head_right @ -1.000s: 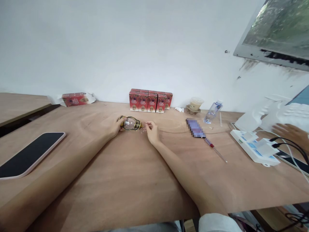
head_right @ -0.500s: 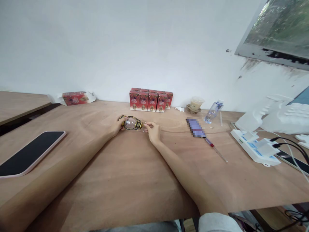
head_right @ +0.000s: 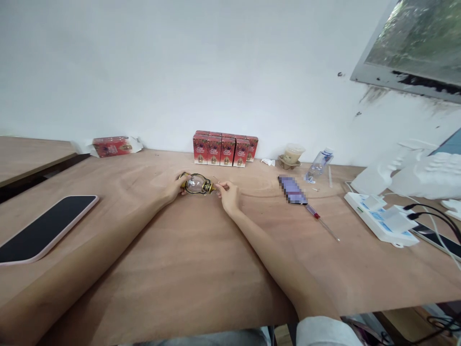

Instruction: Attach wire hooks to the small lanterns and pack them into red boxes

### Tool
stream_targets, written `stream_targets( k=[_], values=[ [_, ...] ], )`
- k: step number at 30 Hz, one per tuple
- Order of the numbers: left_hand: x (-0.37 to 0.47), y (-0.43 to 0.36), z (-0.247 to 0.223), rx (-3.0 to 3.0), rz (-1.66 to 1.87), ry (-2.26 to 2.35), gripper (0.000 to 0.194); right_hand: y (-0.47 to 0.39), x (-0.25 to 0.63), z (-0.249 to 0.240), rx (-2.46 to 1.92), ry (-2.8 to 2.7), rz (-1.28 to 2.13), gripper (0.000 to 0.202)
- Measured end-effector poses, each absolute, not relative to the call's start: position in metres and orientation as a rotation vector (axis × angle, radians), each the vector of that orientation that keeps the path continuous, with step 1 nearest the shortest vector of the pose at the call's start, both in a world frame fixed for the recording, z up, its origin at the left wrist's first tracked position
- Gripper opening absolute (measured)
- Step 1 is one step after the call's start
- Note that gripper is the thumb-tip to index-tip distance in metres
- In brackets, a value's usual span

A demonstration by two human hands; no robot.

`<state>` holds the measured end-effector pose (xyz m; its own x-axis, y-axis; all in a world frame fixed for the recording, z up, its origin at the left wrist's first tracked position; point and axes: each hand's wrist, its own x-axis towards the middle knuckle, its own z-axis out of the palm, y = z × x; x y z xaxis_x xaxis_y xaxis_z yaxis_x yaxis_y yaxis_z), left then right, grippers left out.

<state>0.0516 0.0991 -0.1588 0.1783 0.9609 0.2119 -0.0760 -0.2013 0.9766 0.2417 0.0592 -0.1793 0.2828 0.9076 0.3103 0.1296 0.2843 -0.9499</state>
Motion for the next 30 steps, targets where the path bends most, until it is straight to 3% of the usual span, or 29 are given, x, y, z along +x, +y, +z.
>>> stream_targets(
  k=[30],
  values=[
    [0.05, 0.105, -0.156, 1.2, 1.194, 0.886, 0.023, 0.067, 0.243, -0.189, -1.18, -1.312, 0.654, 0.032]
  ],
)
